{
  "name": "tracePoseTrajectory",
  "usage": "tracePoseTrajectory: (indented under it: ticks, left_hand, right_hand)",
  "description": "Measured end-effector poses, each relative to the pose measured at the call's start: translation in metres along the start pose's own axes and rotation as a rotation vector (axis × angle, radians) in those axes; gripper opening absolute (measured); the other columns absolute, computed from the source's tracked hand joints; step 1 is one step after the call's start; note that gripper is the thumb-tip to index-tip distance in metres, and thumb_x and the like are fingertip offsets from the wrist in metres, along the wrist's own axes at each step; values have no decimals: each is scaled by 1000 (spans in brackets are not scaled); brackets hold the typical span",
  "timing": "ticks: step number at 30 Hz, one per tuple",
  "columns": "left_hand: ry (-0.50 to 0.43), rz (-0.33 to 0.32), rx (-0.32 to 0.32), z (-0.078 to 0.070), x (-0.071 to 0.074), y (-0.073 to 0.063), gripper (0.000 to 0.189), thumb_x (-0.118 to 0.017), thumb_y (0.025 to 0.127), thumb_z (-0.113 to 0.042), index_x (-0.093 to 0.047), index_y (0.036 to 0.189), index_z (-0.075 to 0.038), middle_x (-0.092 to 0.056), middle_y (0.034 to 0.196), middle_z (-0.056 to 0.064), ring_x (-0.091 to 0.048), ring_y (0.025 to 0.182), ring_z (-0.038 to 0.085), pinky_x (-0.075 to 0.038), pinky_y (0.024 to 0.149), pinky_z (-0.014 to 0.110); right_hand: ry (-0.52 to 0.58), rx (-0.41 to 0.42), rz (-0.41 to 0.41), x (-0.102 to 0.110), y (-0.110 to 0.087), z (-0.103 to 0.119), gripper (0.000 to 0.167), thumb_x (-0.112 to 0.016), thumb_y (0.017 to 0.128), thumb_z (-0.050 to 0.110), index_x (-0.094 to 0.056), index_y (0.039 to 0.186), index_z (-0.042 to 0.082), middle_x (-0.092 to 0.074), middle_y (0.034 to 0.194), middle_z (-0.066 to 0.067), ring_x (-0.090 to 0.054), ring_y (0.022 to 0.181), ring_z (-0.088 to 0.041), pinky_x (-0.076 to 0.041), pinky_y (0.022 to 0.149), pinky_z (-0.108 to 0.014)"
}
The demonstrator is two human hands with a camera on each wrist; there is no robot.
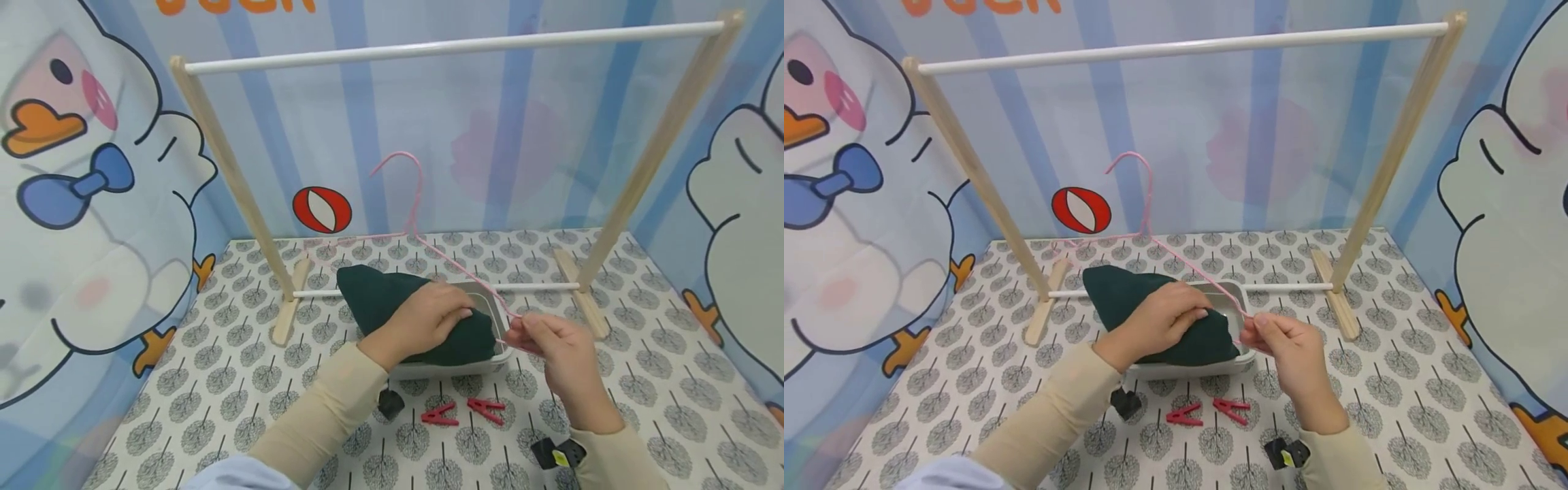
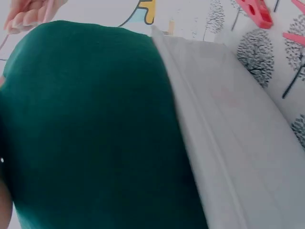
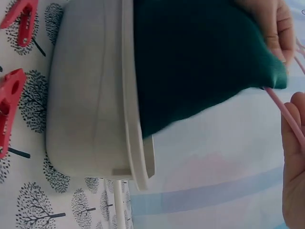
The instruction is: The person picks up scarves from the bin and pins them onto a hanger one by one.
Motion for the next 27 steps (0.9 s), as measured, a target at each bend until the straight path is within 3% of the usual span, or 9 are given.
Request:
tracePoseTrajectory:
  ticks: [3, 5, 9, 12, 18, 23, 25, 27]
  left_hand:
    - [-9, 122, 60, 0, -4, -4, 25, -57, 93, -21, -61, 113, -7, -63, 110, 4, -58, 105, 17, -40, 99, 29]
    - [14, 159, 78, 1, -4, -6, 36, -58, 92, -28, -56, 121, -7, -60, 119, 5, -53, 114, 19, -36, 104, 31]
    - [146, 156, 83, 6, 0, -11, 52, -63, 87, -36, -50, 129, -7, -54, 128, 6, -48, 120, 20, -33, 107, 34]
    - [240, 146, 83, 11, 3, -13, 53, -65, 86, -34, -50, 129, -8, -55, 127, 6, -49, 120, 20, -33, 107, 35]
    - [316, 68, 13, 14, 6, -16, 32, -68, 85, -18, -60, 115, -10, -63, 114, 3, -56, 109, 17, -39, 100, 34]
    - [266, -65, -28, 16, 9, -18, 17, -66, 85, -6, -61, 101, -8, -65, 102, 4, -59, 101, 18, -44, 94, 32]
    - [213, -107, -12, 19, 11, -20, 16, -66, 86, -7, -61, 101, -7, -64, 101, 6, -59, 100, 19, -43, 96, 31]
    - [161, -164, 45, 25, 15, -25, 21, -67, 85, -10, -61, 105, -5, -64, 106, 9, -58, 104, 22, -42, 98, 32]
  right_hand:
    - [12, -1, -31, 2, 0, -1, 27, -48, 96, 3, -70, 84, 13, -70, 76, 2, -68, 71, -8, -55, 68, -24]
    - [46, 1, -44, 4, 0, -3, 28, -47, 96, 3, -70, 84, 13, -70, 76, 2, -68, 71, -8, -55, 68, -24]
    - [116, 31, -63, 7, 2, -2, 29, -47, 96, 2, -70, 84, 12, -70, 76, 1, -69, 71, -9, -55, 68, -24]
    - [148, 56, -83, 10, 3, 1, 27, -48, 95, 1, -70, 83, 10, -70, 75, -1, -69, 69, -10, -56, 67, -26]
    - [184, 83, -97, 12, 4, 4, 26, -49, 94, -1, -71, 81, 6, -70, 74, -3, -69, 68, -12, -56, 66, -27]
    - [222, 117, -77, 11, 4, 5, 26, -48, 93, -4, -70, 82, 4, -71, 75, -5, -70, 68, -13, -56, 66, -28]
    - [223, 115, -76, 12, 4, 4, 27, -47, 94, -4, -71, 83, 5, -71, 76, -5, -69, 69, -12, -56, 66, -28]
    - [214, 105, -80, 14, 3, 4, 27, -47, 94, -3, -71, 84, 6, -71, 76, -4, -69, 69, -12, -56, 66, -27]
Point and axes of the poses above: each hand's wrist, its own y-axis towards the middle knuckle, its own x-axis out of the back of the hand, z = x × y, the point moved 3 cm from there along y, towards the middle knuckle
